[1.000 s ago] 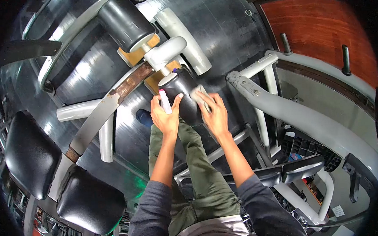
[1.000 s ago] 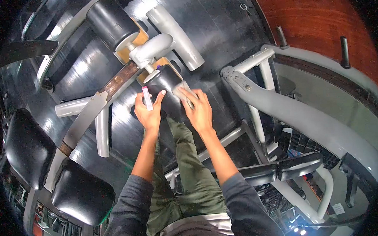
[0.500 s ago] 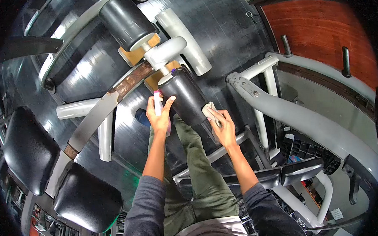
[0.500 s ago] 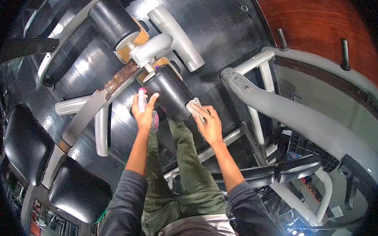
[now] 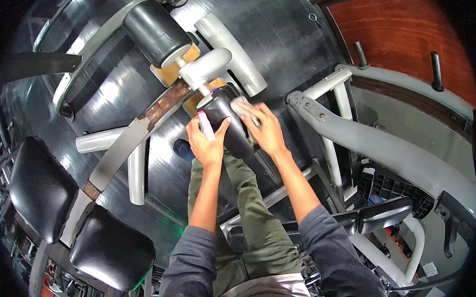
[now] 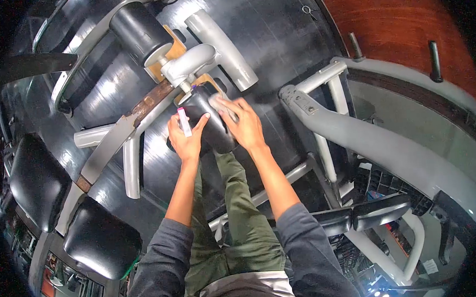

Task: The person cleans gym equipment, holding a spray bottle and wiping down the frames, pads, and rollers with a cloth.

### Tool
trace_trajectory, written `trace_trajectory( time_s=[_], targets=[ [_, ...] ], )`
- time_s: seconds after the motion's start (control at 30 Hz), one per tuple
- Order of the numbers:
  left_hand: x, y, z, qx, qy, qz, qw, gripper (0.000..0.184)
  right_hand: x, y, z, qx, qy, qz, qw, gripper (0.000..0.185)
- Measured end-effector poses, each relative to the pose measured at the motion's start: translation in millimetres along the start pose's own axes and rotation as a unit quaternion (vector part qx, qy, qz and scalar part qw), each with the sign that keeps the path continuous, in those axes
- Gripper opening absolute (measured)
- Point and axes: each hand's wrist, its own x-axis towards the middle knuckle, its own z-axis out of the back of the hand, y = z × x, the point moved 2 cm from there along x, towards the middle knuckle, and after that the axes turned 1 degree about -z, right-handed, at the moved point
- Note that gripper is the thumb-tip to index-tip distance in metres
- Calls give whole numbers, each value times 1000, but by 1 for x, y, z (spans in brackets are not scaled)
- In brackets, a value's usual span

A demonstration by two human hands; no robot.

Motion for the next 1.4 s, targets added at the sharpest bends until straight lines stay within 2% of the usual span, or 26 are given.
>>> trace_trajectory(
  time_s=[0.17, 0.27, 0.33, 0.4, 0.47, 0.63, 0.77, 0.87, 0.93, 0.97, 1.07, 1.2, 1.27, 1.33, 1.4],
  targets=[
    [-4, 13, -7, -56, -20, 5, 998, 56, -62, -46, 16, 15, -2, -58, 998, 36],
    [-5, 19, -5, -116, -8, 19, 993, 53, -62, -36, 17, -5, -11, -56, 998, 38],
    [-6, 21, -1, -175, 60, 110, 977, 54, -45, -23, 8, -10, -17, -48, 999, 39],
    [-3, 31, -3, -169, 47, 86, 981, 50, -18, -1, -5, -7, -40, -4, 999, 39],
    [2, 57, -10, -226, 128, 144, 955, 47, 24, 24, -21, -14, -46, 31, 998, 38],
    [15, 71, -8, -252, 193, 143, 937, 44, 16, 30, -14, -40, -12, 31, 999, 38],
    [18, 62, -1, -273, 194, 133, 933, 44, -50, -11, 6, -30, -8, -16, 999, 41],
    [12, 44, 5, -266, 207, 178, 924, 44, -77, -35, 12, -22, -21, -45, 999, 41],
    [4, 22, 5, -217, 67, 83, 970, 47, -73, -35, 13, -24, -26, -62, 997, 40],
    [2, 9, 7, -107, 27, 21, 994, 52, -63, -32, 10, -19, -31, -57, 998, 39],
    [-2, -12, -1, -30, -11, 47, 998, 56, -17, -11, -4, -17, -42, -31, 999, 35],
    [-5, 3, -4, -84, -2, 68, 994, 55, 43, 18, -14, 11, -19, 7, 1000, 35],
    [-5, 5, 0, -202, 39, 124, 971, 52, 38, 22, -12, 4, -1, 6, 1000, 35],
    [1, 27, -4, -206, 45, 72, 975, 49, 19, 26, -2, -15, 42, -11, 999, 36],
    [7, 53, -8, -259, 123, 126, 950, 47, -14, 13, 3, -25, 32, 5, 999, 40]
  ],
)
